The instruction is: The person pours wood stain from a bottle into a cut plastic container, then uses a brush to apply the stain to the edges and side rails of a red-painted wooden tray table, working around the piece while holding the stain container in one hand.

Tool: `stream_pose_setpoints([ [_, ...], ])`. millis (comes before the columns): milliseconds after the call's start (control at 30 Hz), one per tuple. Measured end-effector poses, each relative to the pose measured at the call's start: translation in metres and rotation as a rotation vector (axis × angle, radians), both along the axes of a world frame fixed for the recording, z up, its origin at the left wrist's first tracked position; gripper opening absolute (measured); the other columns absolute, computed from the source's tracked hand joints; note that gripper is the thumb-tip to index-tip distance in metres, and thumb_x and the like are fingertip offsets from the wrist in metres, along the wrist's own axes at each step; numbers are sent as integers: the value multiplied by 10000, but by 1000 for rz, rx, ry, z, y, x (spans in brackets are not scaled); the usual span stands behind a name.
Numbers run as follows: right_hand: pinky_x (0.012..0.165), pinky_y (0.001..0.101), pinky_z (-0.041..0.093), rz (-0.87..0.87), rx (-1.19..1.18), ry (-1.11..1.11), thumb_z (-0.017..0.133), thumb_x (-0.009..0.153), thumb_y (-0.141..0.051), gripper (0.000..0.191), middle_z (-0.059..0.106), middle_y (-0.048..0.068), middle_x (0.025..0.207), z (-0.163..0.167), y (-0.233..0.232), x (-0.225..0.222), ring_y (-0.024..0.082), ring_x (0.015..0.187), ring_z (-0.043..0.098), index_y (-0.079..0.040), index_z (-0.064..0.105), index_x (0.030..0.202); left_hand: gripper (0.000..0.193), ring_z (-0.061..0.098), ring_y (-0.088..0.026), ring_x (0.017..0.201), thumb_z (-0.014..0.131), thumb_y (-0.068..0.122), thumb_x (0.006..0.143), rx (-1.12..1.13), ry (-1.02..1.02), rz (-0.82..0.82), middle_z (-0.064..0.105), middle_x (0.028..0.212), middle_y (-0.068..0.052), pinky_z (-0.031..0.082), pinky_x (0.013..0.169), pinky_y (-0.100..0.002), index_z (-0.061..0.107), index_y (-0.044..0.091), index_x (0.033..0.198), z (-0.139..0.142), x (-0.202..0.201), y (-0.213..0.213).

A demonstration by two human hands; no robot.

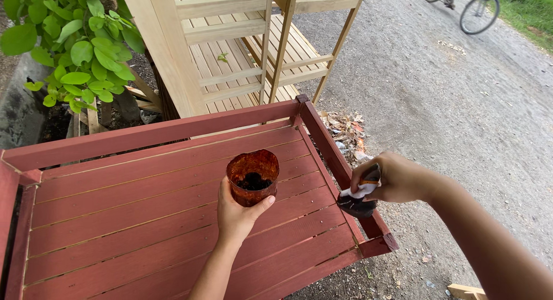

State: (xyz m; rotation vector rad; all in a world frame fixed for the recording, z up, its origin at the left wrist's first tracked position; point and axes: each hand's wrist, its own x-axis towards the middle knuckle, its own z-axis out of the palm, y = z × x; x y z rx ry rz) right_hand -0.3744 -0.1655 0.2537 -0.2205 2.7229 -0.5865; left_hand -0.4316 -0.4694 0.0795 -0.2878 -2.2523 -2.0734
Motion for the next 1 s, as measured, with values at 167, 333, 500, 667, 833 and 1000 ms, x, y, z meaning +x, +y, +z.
stream_pose_setpoints([
  [167, 763, 313, 602, 62, 37, 143, 838, 714, -108, 242, 825, -25, 884, -22, 0, -49, 122, 839, 772, -217, 778, 921, 886, 655, -253, 1198, 929, 403, 629, -28, -5, 8, 624, 1277, -98, 554, 1012, -426, 497, 96, 1340, -2, -2, 0],
  [333, 599, 341, 506, 31, 207, 360, 767, 848, -188, 117, 788, -20, 804, -34, -6, -112, 139, 718, 711, -261, 787, 938, 912, 645, -257, 1209, 937, 423, 617, -92, -62, 18, 623, 1277, -93, 540, 1029, -437, 487, 102, 1342, 0, -6, 5],
  [500, 554, 349, 480, 143, 314, 354, 716, 871, -112, 200, 770, -25, 820, -37, -14, -117, 174, 653, 661, -267, 789, 973, 912, 642, -258, 1214, 939, 412, 612, -90, -62, 28, 617, 1284, -93, 538, 1029, -437, 486, 100, 1339, -1, -7, 9],
  [667, 672, 274, 579, 198, 180, 160, 754, 787, -98, 192, 824, -47, 815, -19, -8, -85, 97, 715, 762, -255, 807, 885, 922, 624, -261, 1231, 941, 387, 628, -68, -29, 38, 602, 1301, -104, 521, 1035, -427, 472, 89, 1364, -4, -10, 3],
  [833, 703, 349, 572, 71, 163, 78, 819, 720, -112, 249, 811, -12, 823, -7, -16, -107, 163, 760, 762, -228, 797, 940, 925, 634, -252, 1230, 938, 389, 609, -45, -59, 57, 606, 1306, -100, 532, 1037, -417, 484, 90, 1357, -5, -14, 2],
  [1000, 644, 353, 545, 191, 234, 308, 735, 800, -125, 173, 790, -30, 844, -13, -23, -131, 176, 721, 739, -231, 787, 926, 936, 622, -264, 1235, 945, 393, 606, -40, -36, 72, 585, 1314, -110, 530, 1038, -426, 481, 84, 1358, -5, -22, 6],
])
